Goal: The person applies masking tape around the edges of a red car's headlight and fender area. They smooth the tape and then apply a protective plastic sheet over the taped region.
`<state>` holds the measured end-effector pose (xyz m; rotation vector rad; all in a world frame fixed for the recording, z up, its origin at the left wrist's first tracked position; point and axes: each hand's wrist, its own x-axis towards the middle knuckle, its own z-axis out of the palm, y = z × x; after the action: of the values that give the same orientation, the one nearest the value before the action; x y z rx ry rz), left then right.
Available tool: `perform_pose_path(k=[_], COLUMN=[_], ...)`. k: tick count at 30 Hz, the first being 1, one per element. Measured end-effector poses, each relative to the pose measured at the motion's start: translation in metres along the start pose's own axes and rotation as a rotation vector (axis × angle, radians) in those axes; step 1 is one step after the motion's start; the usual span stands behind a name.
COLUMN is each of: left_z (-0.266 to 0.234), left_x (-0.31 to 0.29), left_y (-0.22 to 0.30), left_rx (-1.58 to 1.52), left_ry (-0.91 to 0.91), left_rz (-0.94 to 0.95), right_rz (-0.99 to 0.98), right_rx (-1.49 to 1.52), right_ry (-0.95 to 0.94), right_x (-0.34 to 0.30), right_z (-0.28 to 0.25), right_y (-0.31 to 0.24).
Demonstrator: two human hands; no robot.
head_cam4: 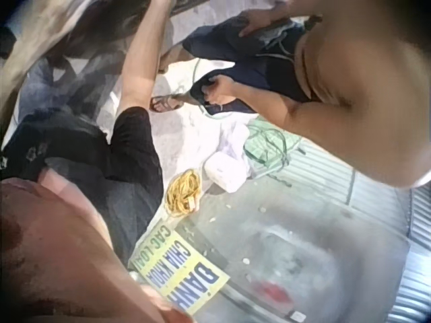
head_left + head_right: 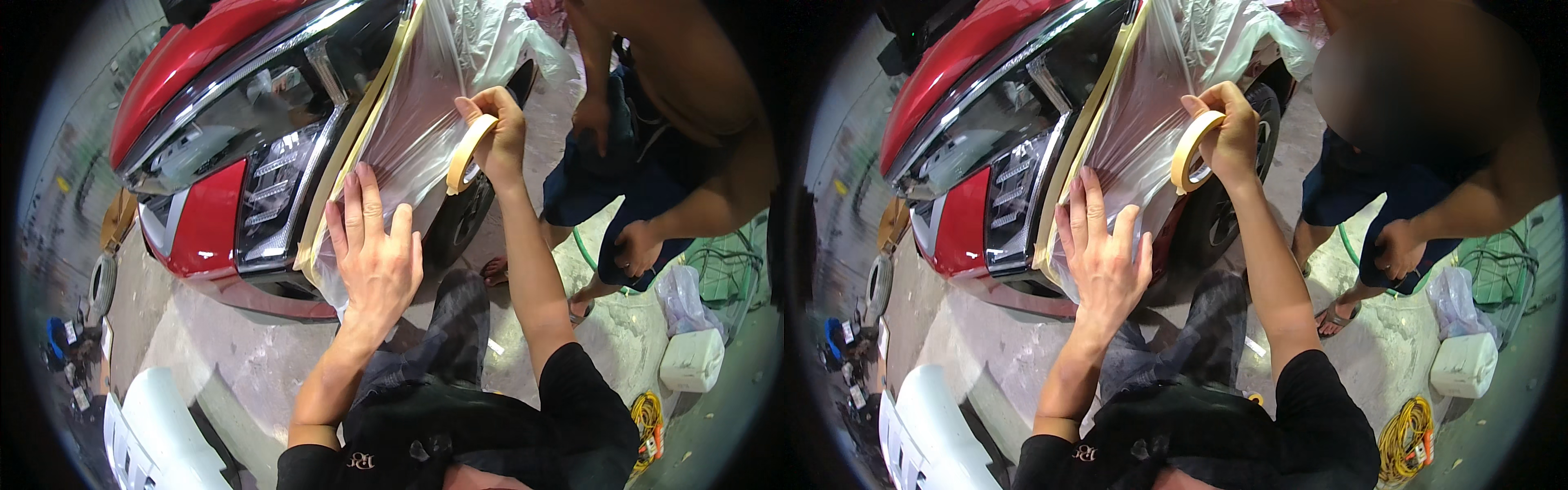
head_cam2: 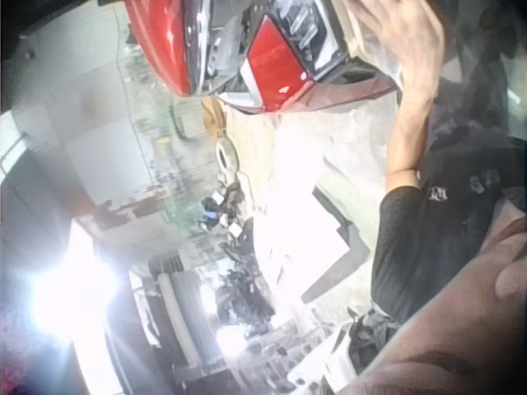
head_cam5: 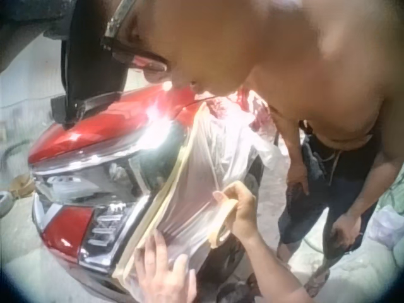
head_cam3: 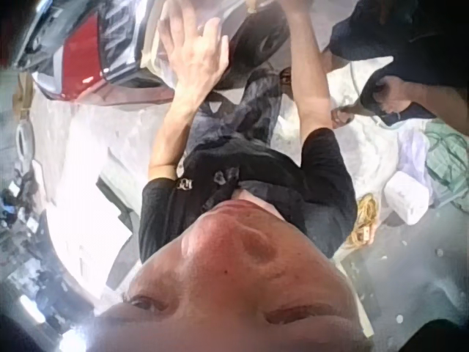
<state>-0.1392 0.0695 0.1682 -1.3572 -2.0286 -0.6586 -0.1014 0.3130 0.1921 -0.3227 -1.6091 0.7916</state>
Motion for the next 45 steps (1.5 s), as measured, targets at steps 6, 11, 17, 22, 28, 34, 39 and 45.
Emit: perform_pose_path(k=[6, 11, 17, 22, 28, 34, 39, 45], left_z=[0.004, 0.004, -0.012, 0.000, 0.017, 0.017, 0.017, 0.018], left_x=[0.000, -0.002, -0.016, -0.052, -0.069, -0.070, -0.072, -0.081], left_y=[-0.003, -0.001, -0.025, -0.031, -0.026, -0.030, -0.032, -0.029], left_rx=[0.015, -0.073, -0.309, -0.124, 0.073, -0.030, -0.034, -0.170], left_ry=[0.080, 0.111, 0.081, 0.275, 0.322, 0.275, 0.289, 0.123], left_rz=[0.023, 0.044, 0.199, 0.064, -0.060, -0.098, -0.110, -0.102], right_rz=[-0.359, -0.785, -0.858, -0.871, -0.899, -0.920, -0.981, -1.056], right_rx=[-0.214, -0.146, -0.267, -0.213, -0.245, -0.315, -0.357, -0.347], right_ry=[0.050, -0.424, -0.517, -0.522, -0.534, -0.574, -0.635, -0.557], right_x=[-0.023, -0.033, -0.032, -0.036, -0.036, -0.038, -0.044, -0.069], right_z=[-0.011, 0.016, 0.023, 0.018, 0.014, 0.007, 0.001, 0.003], right_y=[-0.052, -0.074, -0.065, -0.049, -0.044, -0.034, -0.039, -0.030])
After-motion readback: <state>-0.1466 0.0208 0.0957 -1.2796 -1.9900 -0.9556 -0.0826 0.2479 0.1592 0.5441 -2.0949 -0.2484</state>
